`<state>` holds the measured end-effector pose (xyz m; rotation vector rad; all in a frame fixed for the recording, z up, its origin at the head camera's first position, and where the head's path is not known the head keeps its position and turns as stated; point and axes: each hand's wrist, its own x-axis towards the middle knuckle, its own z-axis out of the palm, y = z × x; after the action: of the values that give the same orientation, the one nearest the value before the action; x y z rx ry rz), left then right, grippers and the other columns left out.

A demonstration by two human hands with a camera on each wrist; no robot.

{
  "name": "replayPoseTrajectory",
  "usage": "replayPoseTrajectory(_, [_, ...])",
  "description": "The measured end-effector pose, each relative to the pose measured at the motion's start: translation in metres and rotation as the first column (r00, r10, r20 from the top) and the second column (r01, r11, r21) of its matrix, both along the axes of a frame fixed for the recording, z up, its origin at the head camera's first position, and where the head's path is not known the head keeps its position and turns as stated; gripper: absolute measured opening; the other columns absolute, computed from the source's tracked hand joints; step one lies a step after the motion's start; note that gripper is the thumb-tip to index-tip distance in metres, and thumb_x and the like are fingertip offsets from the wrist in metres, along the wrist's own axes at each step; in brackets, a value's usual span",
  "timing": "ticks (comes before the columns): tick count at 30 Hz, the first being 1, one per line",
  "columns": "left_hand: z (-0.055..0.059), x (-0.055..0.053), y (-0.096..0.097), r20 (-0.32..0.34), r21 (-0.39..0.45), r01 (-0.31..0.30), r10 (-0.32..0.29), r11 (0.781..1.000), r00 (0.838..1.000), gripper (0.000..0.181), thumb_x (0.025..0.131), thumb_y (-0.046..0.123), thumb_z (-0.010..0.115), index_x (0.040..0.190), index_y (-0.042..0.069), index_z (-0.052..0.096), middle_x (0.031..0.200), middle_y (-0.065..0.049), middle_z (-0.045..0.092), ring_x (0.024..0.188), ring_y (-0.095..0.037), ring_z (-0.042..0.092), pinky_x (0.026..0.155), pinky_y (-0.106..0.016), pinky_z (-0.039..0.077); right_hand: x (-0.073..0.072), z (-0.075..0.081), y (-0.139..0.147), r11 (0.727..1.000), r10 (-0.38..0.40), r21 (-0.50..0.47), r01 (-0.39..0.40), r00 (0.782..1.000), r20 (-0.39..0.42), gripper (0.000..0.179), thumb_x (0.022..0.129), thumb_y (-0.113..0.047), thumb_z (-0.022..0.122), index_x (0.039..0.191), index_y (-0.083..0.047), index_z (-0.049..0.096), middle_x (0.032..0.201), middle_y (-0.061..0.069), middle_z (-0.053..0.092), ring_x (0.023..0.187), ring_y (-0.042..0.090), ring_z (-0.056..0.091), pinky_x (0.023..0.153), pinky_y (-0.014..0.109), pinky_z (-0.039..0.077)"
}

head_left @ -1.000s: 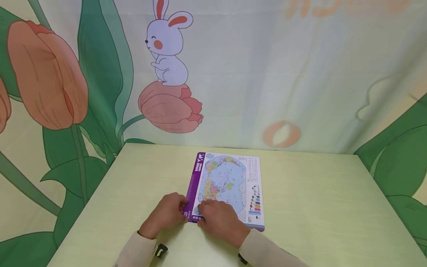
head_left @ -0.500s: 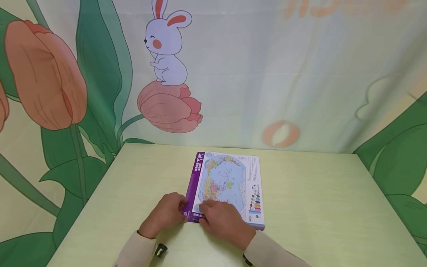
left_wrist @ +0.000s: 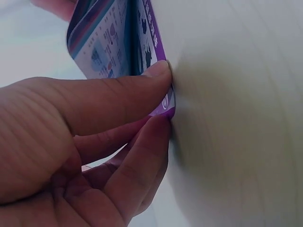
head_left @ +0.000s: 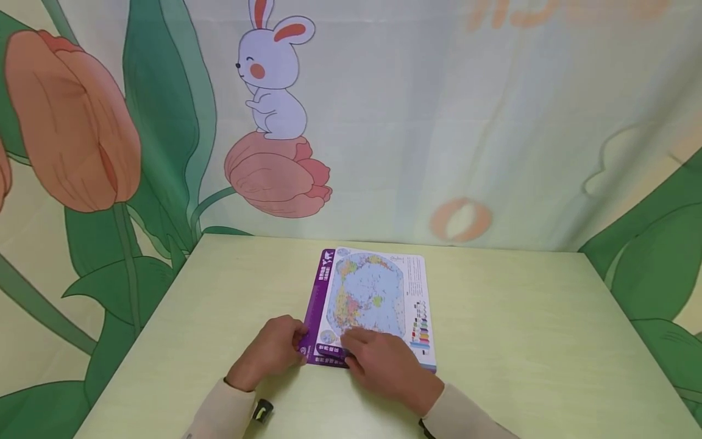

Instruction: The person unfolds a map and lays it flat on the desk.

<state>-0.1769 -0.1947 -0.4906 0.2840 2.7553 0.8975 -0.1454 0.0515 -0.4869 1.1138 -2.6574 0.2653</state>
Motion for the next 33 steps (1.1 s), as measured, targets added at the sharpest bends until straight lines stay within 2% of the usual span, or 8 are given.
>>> replayPoseTrajectory(7, [0.002,-0.001,0.001,0.005,0.006,-0.010,0.010,1.000,1.000,0.042,0.078,-0.004,0.087,0.118,-0.006,0.074,0.092,-0.007,0.062,0.084,-0.019,0.054,0.076,-0.034,0.050,0.000,0.000,0.025,1.000,0.006,0.017,-0.006,1.000,0.006,0.035,0.097,-0.028,0.077,0.127,-0.012,0.074,0.133,0.003,0.074,0.121,0.017,0.072,0.091,0.035,0.062])
replayPoseTrajectory(15, [0.004,-0.001,0.003,-0.008,-0.019,0.002,-0.002,1.000,1.000,0.036,0.080,-0.004,0.086,0.114,-0.005,0.076,0.088,-0.006,0.059,0.083,-0.019,0.052,0.073,-0.033,0.048,-0.001,0.002,0.050,0.999,-0.002,-0.054,0.005,0.999,0.051,0.035,0.097,-0.025,0.075,0.129,-0.011,0.076,0.132,0.004,0.075,0.115,0.019,0.075,0.090,0.039,0.063])
replayPoseTrajectory(22, [0.002,0.000,0.007,-0.003,-0.020,0.004,-0.004,1.000,1.000,0.038,0.081,-0.004,0.086,0.117,-0.006,0.074,0.090,-0.007,0.060,0.083,-0.019,0.053,0.074,-0.033,0.049,-0.008,0.004,0.062,0.990,0.056,-0.132,-0.052,0.998,0.028,0.033,0.095,-0.020,0.077,0.125,-0.006,0.077,0.126,0.007,0.078,0.112,0.021,0.077,0.091,0.037,0.063])
replayPoseTrajectory(29, [0.005,0.001,0.007,0.003,-0.042,0.005,-0.005,0.999,1.000,0.035,0.082,-0.005,0.085,0.115,-0.006,0.075,0.091,-0.008,0.062,0.084,-0.020,0.054,0.075,-0.034,0.050,-0.011,0.015,0.075,0.987,0.046,-0.155,-0.035,0.997,0.063,0.033,0.097,-0.019,0.076,0.127,-0.006,0.076,0.128,0.008,0.077,0.112,0.023,0.077,0.091,0.039,0.063])
replayPoseTrajectory(33, [0.007,0.002,0.005,0.003,-0.073,0.006,-0.005,0.997,1.000,0.033,0.082,-0.004,0.085,0.114,-0.004,0.076,0.090,-0.006,0.061,0.084,-0.019,0.053,0.074,-0.033,0.049,-0.012,0.021,0.084,0.984,0.058,-0.174,-0.043,0.995,0.078,0.034,0.098,-0.017,0.074,0.129,-0.004,0.074,0.129,0.010,0.076,0.109,0.023,0.077,0.084,0.034,0.063])
